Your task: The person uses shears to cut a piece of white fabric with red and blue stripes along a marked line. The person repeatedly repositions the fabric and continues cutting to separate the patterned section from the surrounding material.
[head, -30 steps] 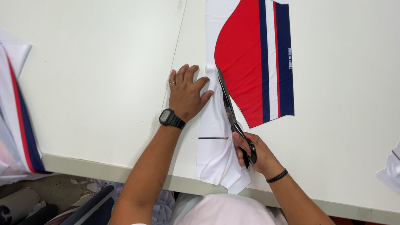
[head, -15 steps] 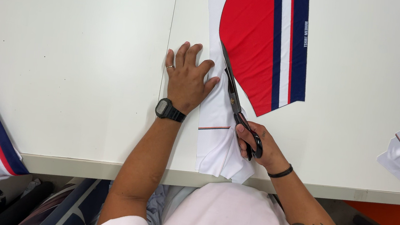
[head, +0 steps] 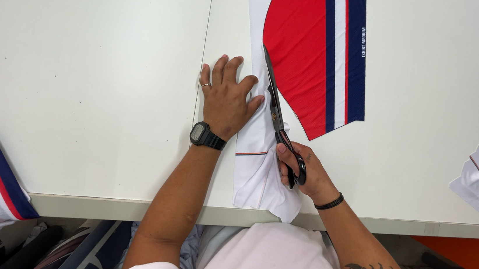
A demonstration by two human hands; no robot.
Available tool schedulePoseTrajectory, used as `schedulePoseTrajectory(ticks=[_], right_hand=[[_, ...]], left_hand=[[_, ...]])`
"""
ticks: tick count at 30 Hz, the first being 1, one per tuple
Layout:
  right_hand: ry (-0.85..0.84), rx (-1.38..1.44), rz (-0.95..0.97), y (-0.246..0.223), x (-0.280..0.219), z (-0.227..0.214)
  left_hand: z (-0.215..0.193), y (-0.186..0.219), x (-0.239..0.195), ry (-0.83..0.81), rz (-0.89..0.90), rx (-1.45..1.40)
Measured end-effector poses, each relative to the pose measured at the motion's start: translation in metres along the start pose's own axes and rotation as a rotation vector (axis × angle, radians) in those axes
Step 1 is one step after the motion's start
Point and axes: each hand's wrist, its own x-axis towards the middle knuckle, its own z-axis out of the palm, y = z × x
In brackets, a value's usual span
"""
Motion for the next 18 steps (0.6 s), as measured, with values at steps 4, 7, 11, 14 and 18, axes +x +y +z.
schedulePoseTrajectory(ticks=[4,7,11,14,18], right_hand=[[0.010,-0.007,-0.018,-0.001,0.002,0.006],[0.030,-0.006,-0.002,-0.002,0.004,0.010],[0.080,-0.045,0.053,-0.002,0.005,0.014],[0.067,0.008,0.049,-0.003,0.004,0.016],[0.058,0.082,0.066,-0.003,0.007,0.021]], left_hand=[[0.000,0.000,0.000,0.002,-0.010,-0.007],[-0.001,0.000,0.000,-0.001,-0.007,-0.011],[0.000,-0.001,0.000,0.010,-0.004,-0.015],[0.001,-0.002,-0.001,0.041,0.011,-0.010],[0.004,-0.003,-0.002,0.073,-0.001,-0.008]])
